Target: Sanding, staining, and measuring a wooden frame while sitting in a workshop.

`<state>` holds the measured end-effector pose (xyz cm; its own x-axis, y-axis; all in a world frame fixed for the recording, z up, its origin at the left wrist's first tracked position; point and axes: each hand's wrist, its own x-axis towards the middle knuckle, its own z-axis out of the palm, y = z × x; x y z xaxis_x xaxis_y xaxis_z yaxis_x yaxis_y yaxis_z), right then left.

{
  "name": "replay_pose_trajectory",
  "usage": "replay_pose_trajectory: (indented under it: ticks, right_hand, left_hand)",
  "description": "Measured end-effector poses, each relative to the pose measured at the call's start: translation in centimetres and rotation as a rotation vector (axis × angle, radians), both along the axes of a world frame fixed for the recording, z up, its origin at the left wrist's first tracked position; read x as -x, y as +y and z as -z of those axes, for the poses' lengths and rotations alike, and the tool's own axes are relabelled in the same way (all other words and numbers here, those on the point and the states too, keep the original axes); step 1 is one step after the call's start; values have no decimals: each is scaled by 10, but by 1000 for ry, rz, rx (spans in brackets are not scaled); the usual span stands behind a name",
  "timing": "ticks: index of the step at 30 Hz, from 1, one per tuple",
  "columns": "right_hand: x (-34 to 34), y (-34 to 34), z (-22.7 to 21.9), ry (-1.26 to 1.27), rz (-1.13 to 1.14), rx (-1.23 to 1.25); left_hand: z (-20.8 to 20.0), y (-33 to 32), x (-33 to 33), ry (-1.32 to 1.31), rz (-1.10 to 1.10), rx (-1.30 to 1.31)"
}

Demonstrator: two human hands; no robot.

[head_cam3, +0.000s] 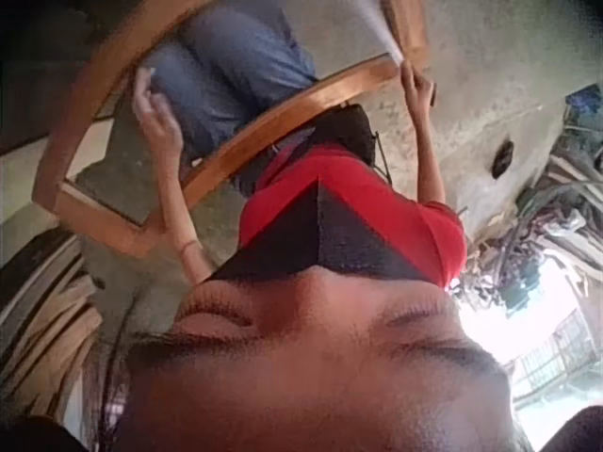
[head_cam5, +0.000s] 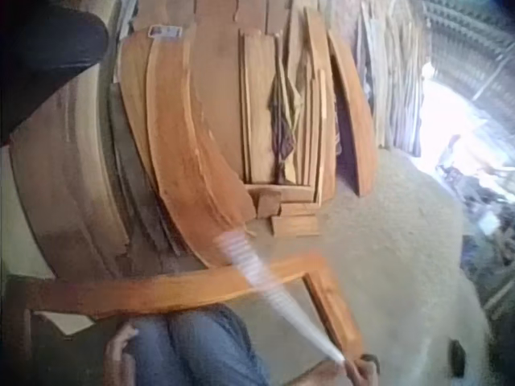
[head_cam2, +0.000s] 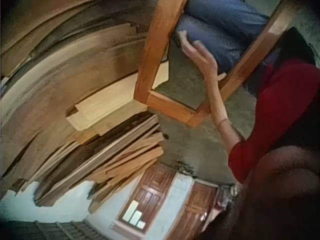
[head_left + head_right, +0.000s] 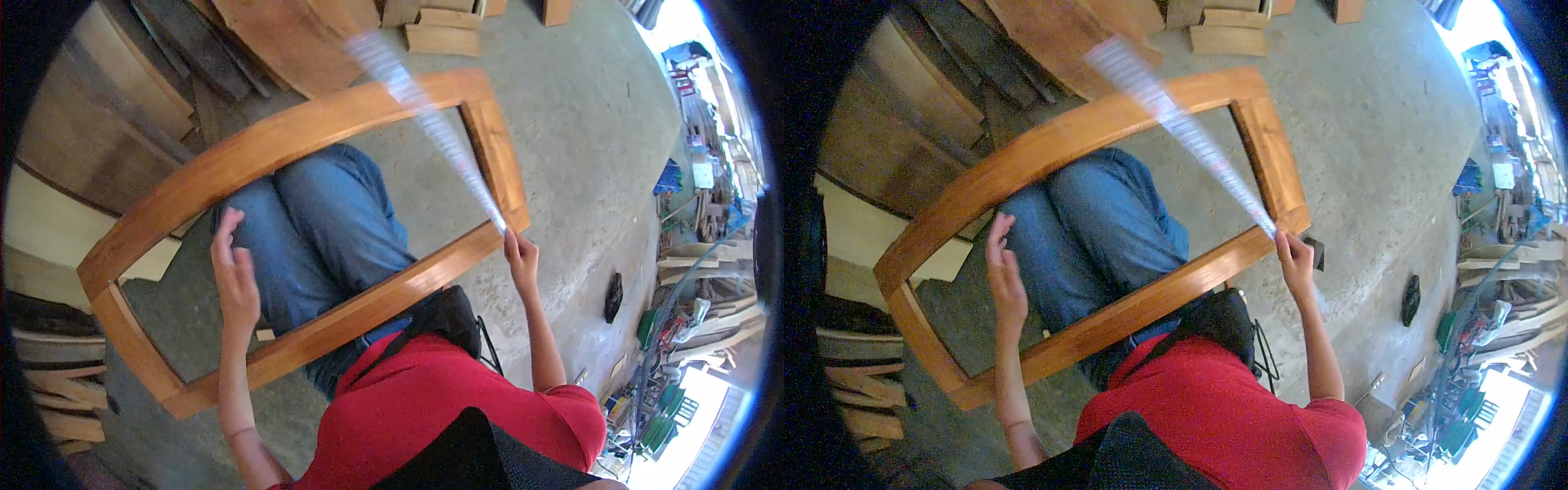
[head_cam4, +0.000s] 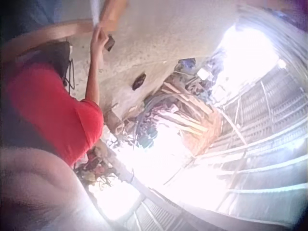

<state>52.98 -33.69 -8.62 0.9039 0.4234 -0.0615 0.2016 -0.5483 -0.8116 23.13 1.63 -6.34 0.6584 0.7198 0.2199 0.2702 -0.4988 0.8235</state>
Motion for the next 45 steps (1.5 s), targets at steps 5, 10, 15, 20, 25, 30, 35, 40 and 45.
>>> replay_pose_trajectory:
  ticks: [5, 10, 15, 20, 25, 30, 35, 40, 45]
  right_hand:
    - [5, 46, -28, -477, -689, 223]
    - [39, 89, -19, -429, -910, 89]
    - [91, 106, 3, -220, -1075, -146]
    - [110, 126, -5, -131, -1199, -184]
    - [93, 122, -2, -257, -1172, -85]
    - [80, 117, 4, -470, -1143, -16]
    - [87, 117, 6, -400, -1057, -12]
    - [82, 112, 11, -463, -1057, 86]
    - [80, 113, 5, -428, -1075, 55]
  left_hand:
    - [-47, 20, 35, -211, -433, 267]
    - [-106, -14, 109, 71, -680, -248]
    - [-65, -74, 82, 177, -304, -49]
    - [-20, -124, 26, 370, 313, -8]
    - [18, -128, 31, 465, 326, -149]
    - [16, -125, 46, 442, 275, -165]
    - [25, -127, 57, 312, 229, -217]
    - [40, -133, 61, 233, 156, -251]
    - [40, -127, 63, 136, 137, -321]
